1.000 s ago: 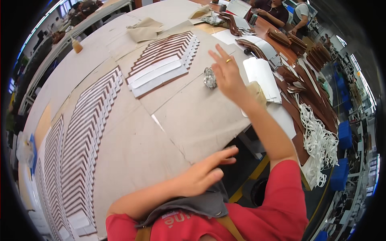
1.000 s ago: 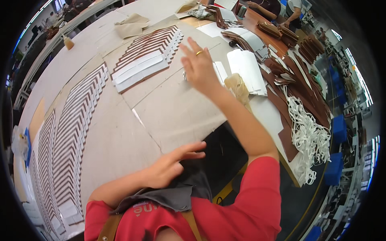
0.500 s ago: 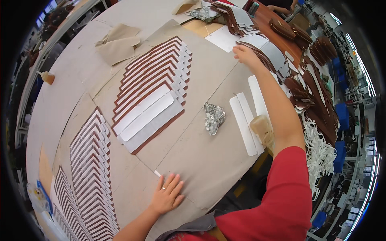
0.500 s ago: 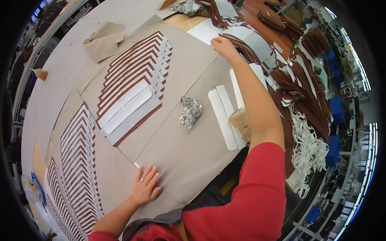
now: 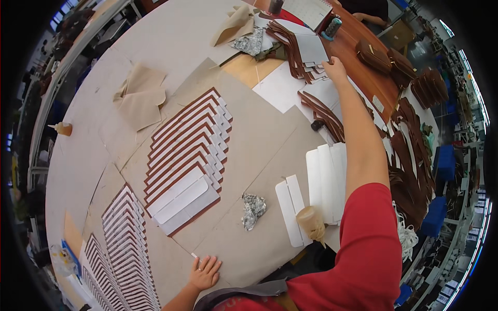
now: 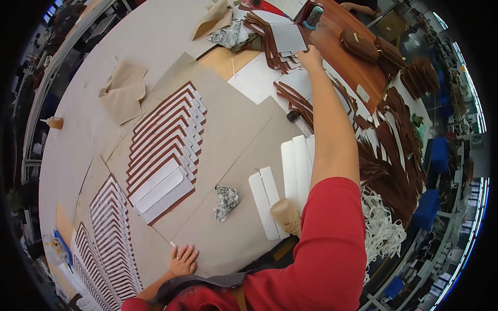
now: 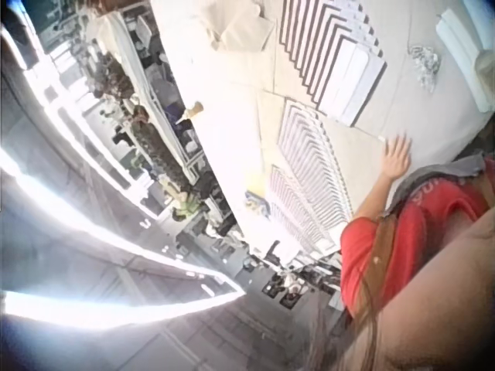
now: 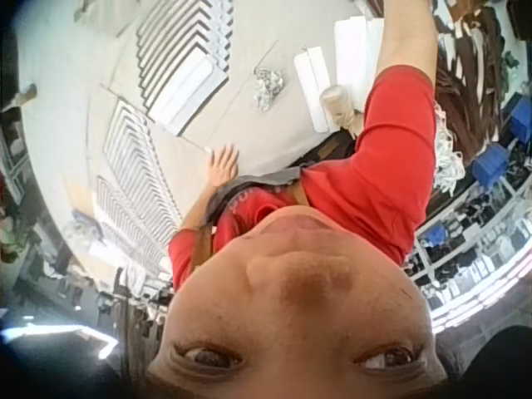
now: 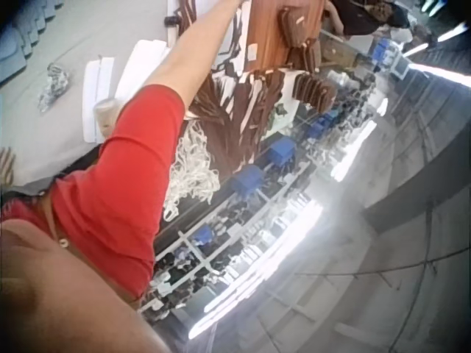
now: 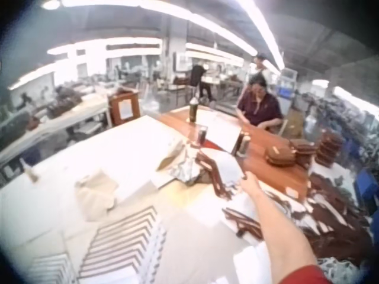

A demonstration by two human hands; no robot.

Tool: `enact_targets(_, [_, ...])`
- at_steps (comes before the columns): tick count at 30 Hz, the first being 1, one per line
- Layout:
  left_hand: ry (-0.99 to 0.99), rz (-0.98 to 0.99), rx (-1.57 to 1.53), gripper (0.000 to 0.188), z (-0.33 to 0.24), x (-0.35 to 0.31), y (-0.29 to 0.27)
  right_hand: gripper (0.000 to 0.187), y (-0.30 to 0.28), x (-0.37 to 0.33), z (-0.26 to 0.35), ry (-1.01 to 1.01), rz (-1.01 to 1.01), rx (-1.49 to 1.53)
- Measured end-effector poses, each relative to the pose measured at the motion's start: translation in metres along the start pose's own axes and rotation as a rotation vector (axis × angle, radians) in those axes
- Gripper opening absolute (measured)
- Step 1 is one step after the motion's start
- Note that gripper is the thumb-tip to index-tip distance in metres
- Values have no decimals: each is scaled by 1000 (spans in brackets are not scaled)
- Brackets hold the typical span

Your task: The person applies glue to white paper strips and presses them onto brown paper frames. They repeat this process, stacking the completed units on the table. The person handles the paper parts and a glue bottle throughout the clip.

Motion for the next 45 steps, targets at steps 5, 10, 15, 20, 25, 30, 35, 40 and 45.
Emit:
enact_targets(5, [-17,55,33,39,-4,-5,6,84,7,27,2,52,77,-37])
enact_targets(10, [1,91,53,37,-2,-9,11,97,28,49,-17,172,198,41])
enact_targets(15, [38,171,97,38,-2,-9,11,95,16,52,-4,237,264,165])
enact_targets(20, [73,193,157,40,-4,-11,10,91,-3,52,32,110,218,-202])
enact_targets(25, [93,195,162,41,-1,-16,17,64,12,68,-6,366,276,166])
enact_targets(30, [49,192,111,42,-3,-15,14,44,10,63,4,102,-95,204])
enact_targets(35, [-6,181,34,42,-3,-9,10,41,-42,52,60,35,-80,233])
enact_targets(40, [-72,67,-49,45,-13,-11,14,35,-68,36,144,109,21,764])
enact_targets(45, [-4,9,-133,51,12,-7,14,37,-134,17,182,-165,266,889])
Point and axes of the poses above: each hand's wrist, its own x-axis towards the middle knuckle, its own y-axis out of the palm, z = x × y, the point moved 3 cm from there along x, towards the middle knuckle, and after that the axes turned 9 degrees about -z, right-handed, at the moved point
